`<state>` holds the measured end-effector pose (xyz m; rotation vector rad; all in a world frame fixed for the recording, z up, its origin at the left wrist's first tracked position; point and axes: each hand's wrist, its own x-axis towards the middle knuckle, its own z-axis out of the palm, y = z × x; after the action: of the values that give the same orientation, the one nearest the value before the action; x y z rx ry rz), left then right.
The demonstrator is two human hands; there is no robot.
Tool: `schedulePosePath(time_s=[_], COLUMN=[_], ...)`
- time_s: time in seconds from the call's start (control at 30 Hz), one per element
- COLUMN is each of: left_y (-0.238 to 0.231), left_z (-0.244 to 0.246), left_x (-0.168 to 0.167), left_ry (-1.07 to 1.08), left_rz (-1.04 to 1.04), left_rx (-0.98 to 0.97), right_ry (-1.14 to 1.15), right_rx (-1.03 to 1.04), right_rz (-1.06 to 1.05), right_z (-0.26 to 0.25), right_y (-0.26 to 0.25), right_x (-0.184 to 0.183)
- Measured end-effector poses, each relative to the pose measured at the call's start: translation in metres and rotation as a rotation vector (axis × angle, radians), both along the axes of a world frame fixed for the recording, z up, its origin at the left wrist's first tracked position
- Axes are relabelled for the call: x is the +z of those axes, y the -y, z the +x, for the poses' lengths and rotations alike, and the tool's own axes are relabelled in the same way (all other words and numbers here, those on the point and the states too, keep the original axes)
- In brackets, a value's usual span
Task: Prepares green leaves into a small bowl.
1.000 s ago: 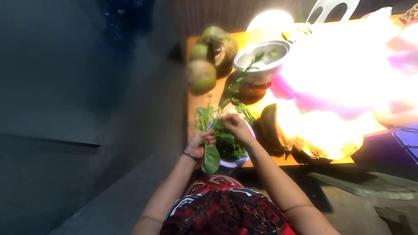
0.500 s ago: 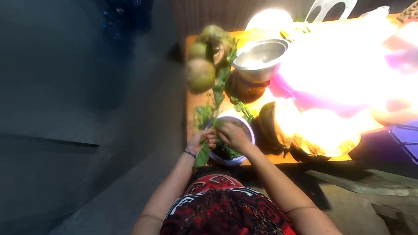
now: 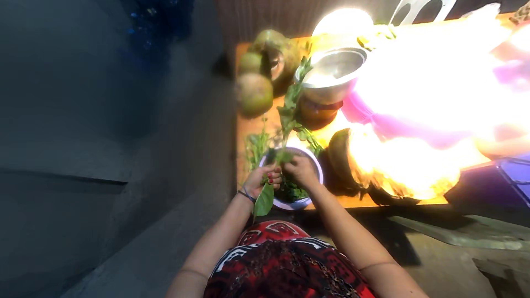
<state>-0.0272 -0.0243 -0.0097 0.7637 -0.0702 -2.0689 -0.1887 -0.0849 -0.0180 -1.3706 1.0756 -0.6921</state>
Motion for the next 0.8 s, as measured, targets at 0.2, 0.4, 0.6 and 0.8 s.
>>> schedulePosePath(time_s=[0.2, 0.4, 0.6, 0.8], left_y=[-0.001, 0.006, 0.009, 0.011], left_z=[-0.004, -0.006, -0.006, -0.009], left_x=[0.009, 0.012, 0.006, 0.006], left_ry=[0.198, 0.479, 0.386, 0.471], left_rz=[-0.05, -0.056, -0.056, -0.059], left_rx=[0.094, 0.088, 0.11, 0.098], right_ry=[0.18, 0.149, 0.138, -0.007], right_rx=[-0.153, 0.147, 0.136, 0.173], right_rz=[0.088, -0.176, -0.278, -0.327], right_z=[-0.013, -0.022, -0.021, -0.016], right_y=[0.018, 0.019, 0.02, 0.02], right_x=[-0.001, -0.001, -0.01, -0.002])
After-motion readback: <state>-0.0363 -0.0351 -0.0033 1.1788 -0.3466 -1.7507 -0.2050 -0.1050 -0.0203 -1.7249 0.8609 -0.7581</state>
